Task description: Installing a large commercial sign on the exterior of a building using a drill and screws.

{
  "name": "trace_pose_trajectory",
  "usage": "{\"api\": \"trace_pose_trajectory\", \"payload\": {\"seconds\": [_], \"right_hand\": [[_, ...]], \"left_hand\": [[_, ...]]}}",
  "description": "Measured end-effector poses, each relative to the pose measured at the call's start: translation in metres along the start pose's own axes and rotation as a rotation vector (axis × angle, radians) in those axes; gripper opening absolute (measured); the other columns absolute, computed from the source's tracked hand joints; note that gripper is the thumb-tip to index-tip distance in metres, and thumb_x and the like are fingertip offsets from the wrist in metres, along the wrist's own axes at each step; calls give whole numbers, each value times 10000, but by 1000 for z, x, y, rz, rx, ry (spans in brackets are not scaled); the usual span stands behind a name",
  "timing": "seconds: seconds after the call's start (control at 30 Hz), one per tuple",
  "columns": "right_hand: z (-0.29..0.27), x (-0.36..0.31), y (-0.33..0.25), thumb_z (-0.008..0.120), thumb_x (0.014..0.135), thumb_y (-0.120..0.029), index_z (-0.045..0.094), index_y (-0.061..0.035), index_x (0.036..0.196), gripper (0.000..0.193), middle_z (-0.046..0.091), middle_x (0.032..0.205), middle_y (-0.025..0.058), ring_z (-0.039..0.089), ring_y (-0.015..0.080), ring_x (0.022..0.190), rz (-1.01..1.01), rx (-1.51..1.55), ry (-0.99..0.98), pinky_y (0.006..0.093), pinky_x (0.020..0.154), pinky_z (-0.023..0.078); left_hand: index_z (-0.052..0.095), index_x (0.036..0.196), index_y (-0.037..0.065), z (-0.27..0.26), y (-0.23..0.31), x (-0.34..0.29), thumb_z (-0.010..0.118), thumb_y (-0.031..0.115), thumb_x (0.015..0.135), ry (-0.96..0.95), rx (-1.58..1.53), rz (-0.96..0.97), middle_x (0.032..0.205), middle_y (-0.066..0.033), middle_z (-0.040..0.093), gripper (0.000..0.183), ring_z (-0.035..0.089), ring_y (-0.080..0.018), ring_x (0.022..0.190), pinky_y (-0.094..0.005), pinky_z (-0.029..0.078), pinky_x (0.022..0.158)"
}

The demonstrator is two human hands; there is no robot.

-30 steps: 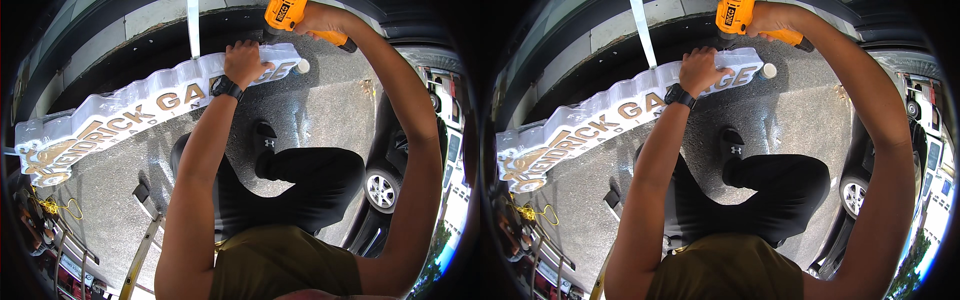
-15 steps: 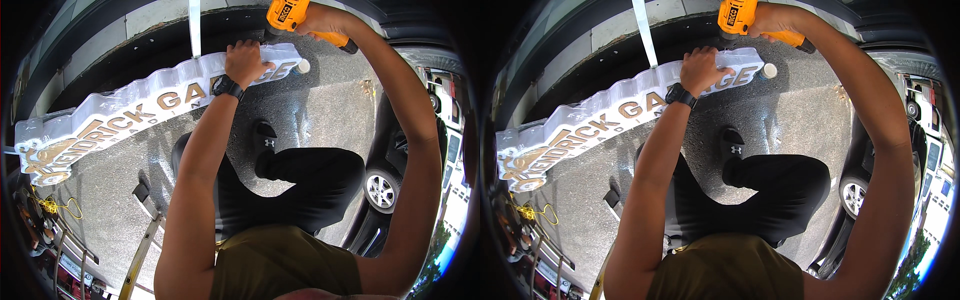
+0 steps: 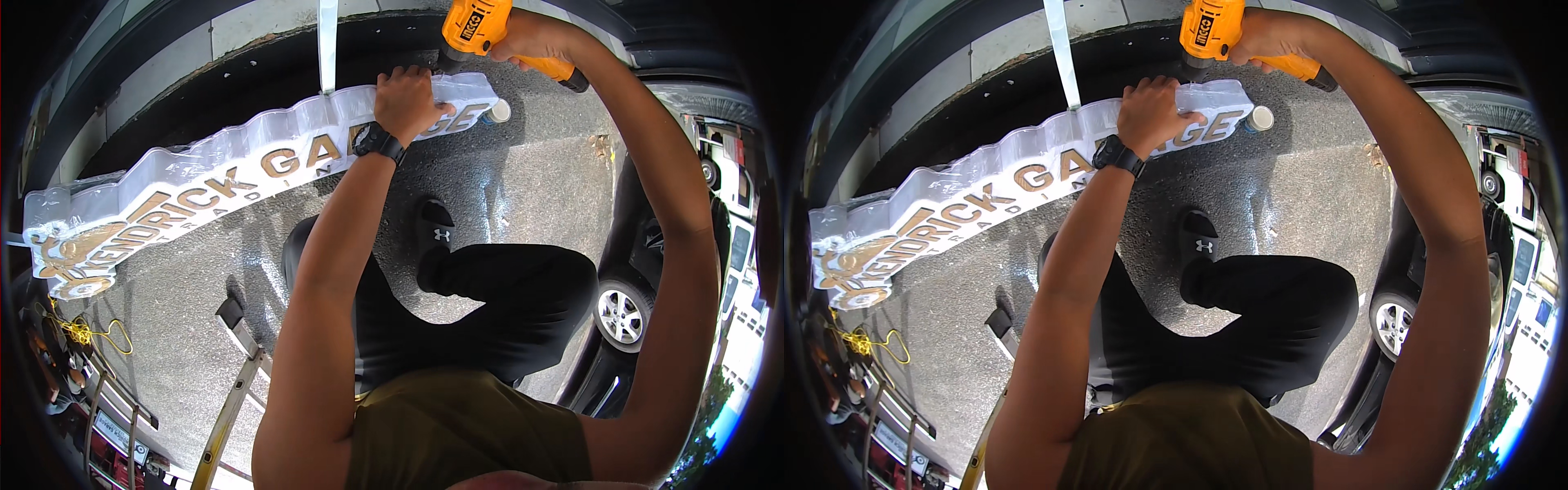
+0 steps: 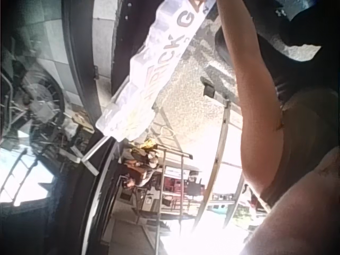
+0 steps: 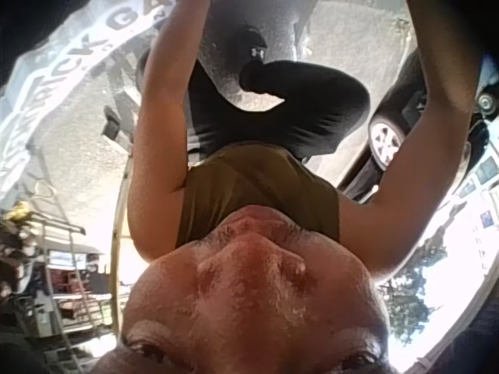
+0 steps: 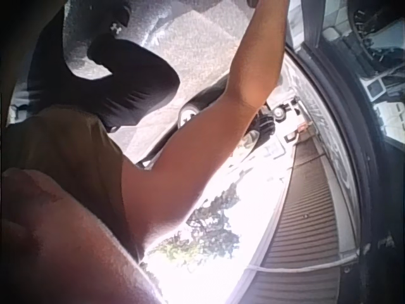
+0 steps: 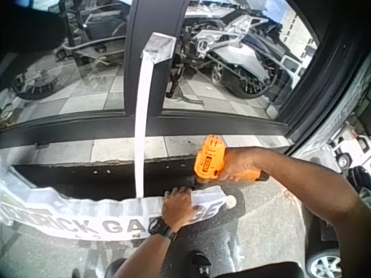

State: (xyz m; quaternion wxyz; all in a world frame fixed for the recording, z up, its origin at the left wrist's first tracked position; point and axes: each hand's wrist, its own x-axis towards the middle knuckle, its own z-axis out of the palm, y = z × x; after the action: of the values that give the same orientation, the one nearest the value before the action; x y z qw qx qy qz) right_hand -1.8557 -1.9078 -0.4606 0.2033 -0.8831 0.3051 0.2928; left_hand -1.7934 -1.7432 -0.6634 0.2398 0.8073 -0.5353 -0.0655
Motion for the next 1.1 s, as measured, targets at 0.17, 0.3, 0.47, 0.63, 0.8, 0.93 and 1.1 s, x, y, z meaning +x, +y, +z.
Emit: {"api": "trace_pose_trajectory", "payload": {"seconds": [0.17, 0.3, 0.47, 0.63, 0.8, 0.93, 1.1], "right_hand": [[-9, 44, 87, 739, 845, -165, 648, -32, 1140, 336, 645, 805, 47, 610, 142, 666, -459, 187, -117, 290, 614, 528], [-24, -2, -8, 759, 832, -110, 645, -29, 1192, 386, 670, 927, 56, 624, 157, 751, -36, 214, -104, 301, 656, 541], [-42, -29, 16, 729, 872, -61, 576, -35, 1294, 449, 641, 940, 50, 618, 144, 781, -104, 217, -18, 289, 689, 539], [23, -54, 121, 775, 910, -303, 589, -43, 1271, 482, 690, 1059, 55, 659, 170, 963, -133, 159, 470, 314, 844, 527], [132, -57, 207, 736, 888, -148, 536, -19, 1291, 468, 711, 1077, 195, 703, 334, 1019, 159, 177, 699, 380, 858, 530], [220, -23, 263, 757, 843, -326, 530, -132, 1353, 592, 674, 1259, 146, 620, 349, 1208, 510, 203, 677, 573, 1015, 378], [287, 17, 298, 797, 805, -335, 503, -156, 1380, 670, 609, 1334, 112, 564, 316, 1262, 591, 161, 585, 600, 1048, 340]], "left_hand": [[707, 1042, 69, 0, 13, 7, 800, 614, 699, 39, -29, 25, 1026, -68, 706, 651, 651, -259, 1018, -458, 483, 867], [716, 990, 74, -2, -1, -2, 824, 564, 689, 70, -27, 13, 996, -65, 710, 585, 653, -254, 990, -443, 480, 852], [705, 973, 75, 0, 4, 0, 834, 556, 675, 97, -34, 26, 951, -63, 710, 580, 659, -260, 955, -446, 481, 836], [666, 1040, 93, -3, 6, 0, 859, 523, 664, 146, -92, 54, 924, -59, 709, 603, 663, -269, 913, -452, 484, 806], [652, 1100, 154, -10, 12, 0, 860, 497, 692, 92, -73, 59, 920, -65, 709, 573, 660, -288, 912, -447, 492, 784], [668, 1153, 150, -12, 13, -1, 849, 469, 717, 104, -60, 94, 974, -64, 717, 570, 651, -302, 949, -460, 499, 819], [674, 1178, 166, -7, 13, -2, 837, 427, 747, 103, -59, 179, 1080, -42, 718, 530, 638, -291, 1010, -453, 492, 865]]}}
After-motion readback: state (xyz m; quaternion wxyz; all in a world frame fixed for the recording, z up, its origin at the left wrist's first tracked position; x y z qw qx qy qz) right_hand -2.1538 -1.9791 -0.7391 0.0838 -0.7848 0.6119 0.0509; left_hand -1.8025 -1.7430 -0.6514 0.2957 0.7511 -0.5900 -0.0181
